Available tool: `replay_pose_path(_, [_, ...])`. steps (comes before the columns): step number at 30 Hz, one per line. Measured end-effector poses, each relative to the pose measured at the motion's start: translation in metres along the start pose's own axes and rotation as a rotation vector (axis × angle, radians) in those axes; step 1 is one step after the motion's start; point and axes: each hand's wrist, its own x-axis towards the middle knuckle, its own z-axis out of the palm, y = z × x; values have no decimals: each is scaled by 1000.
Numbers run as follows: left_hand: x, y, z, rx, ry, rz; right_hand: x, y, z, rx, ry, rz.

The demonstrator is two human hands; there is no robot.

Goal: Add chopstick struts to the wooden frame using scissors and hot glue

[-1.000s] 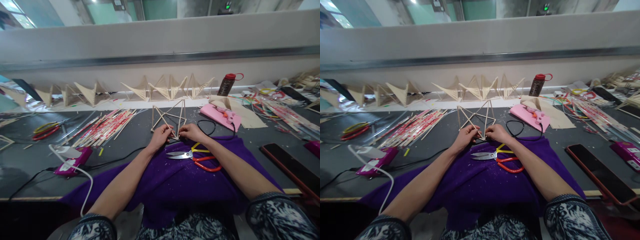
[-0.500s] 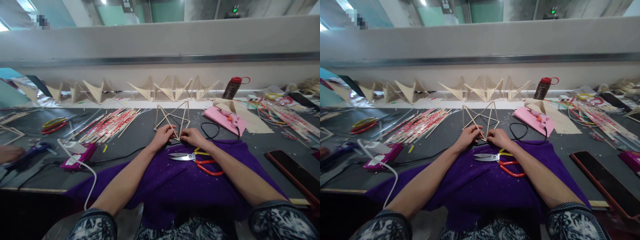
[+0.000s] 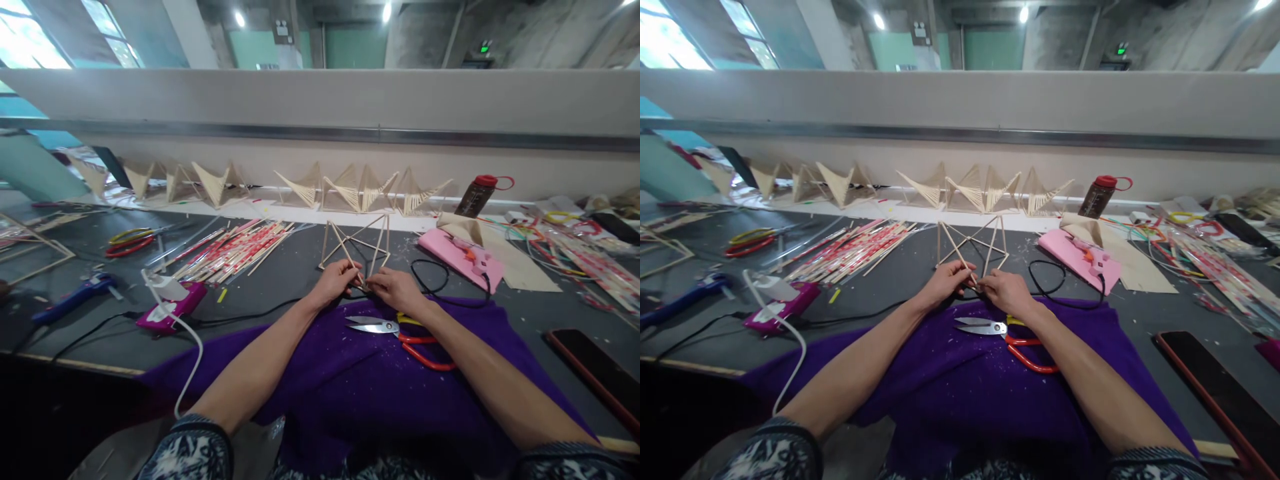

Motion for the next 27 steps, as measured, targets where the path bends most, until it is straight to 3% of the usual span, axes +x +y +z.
replay_pose_path(7, [2,0,1,9,1,-12,1,0,2,-125,-78,-14])
replay_pose_path(27, [-2,-1,3,101,23,29,-7,-3,6,-192,-51,-141])
